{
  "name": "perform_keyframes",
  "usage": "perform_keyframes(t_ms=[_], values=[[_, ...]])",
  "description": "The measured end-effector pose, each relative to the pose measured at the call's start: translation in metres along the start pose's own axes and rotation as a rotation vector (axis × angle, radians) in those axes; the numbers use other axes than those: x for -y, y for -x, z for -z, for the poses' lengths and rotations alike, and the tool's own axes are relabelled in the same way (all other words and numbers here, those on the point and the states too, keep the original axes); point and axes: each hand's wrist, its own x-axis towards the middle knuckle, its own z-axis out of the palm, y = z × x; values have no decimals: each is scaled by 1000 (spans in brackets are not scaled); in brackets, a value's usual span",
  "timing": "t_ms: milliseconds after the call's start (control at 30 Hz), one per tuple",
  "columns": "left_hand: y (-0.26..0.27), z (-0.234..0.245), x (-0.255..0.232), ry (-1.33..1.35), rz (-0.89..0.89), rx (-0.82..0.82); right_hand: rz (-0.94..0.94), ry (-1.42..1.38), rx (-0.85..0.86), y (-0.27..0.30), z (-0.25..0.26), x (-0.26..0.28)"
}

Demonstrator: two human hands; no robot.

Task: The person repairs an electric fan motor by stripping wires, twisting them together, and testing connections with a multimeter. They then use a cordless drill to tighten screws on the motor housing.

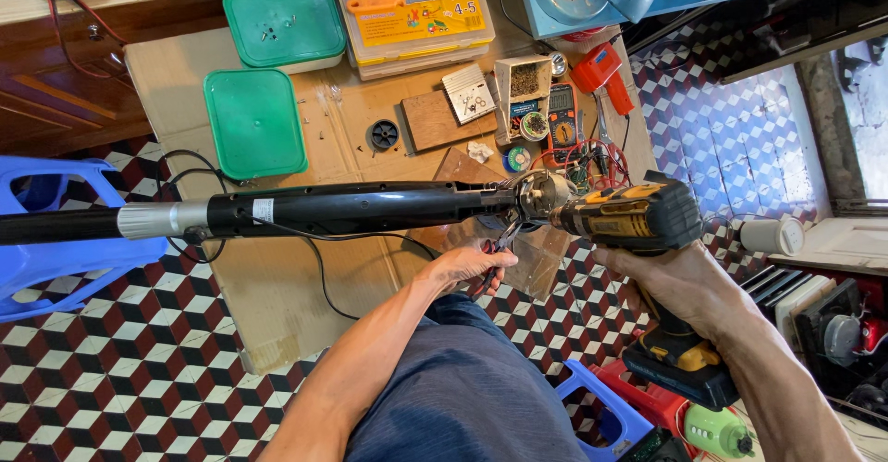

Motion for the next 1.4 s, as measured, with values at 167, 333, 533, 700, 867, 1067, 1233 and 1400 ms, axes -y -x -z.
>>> perform_keyframes(t_ms=[167, 333, 533, 700, 867, 1067, 1233, 1400], values=[[-1, 1, 2, 16, 11, 5, -13, 17, -3, -1, 1, -2], [-4, 3, 2, -21, 45, -7, -2, -9, 9, 1, 1, 0], [-5, 2, 3, -55, 28, -27, 9, -52, 27, 1, 0, 1], [-1, 0, 1, -43, 48, -34, 14, -44, 17, 2, 1, -1], [2, -2, -2, -42, 63, -50, -17, -40, 24, 0, 1, -4], [1, -2, -2, -19, 29, -27, -4, -6, 36, 2, 1, 1], [-1, -5, 4, -35, 65, -17, -14, 52, 30, 3, 2, 5], [3, -5, 8, -80, 65, -8, 41, -47, 27, 3, 4, 0]])
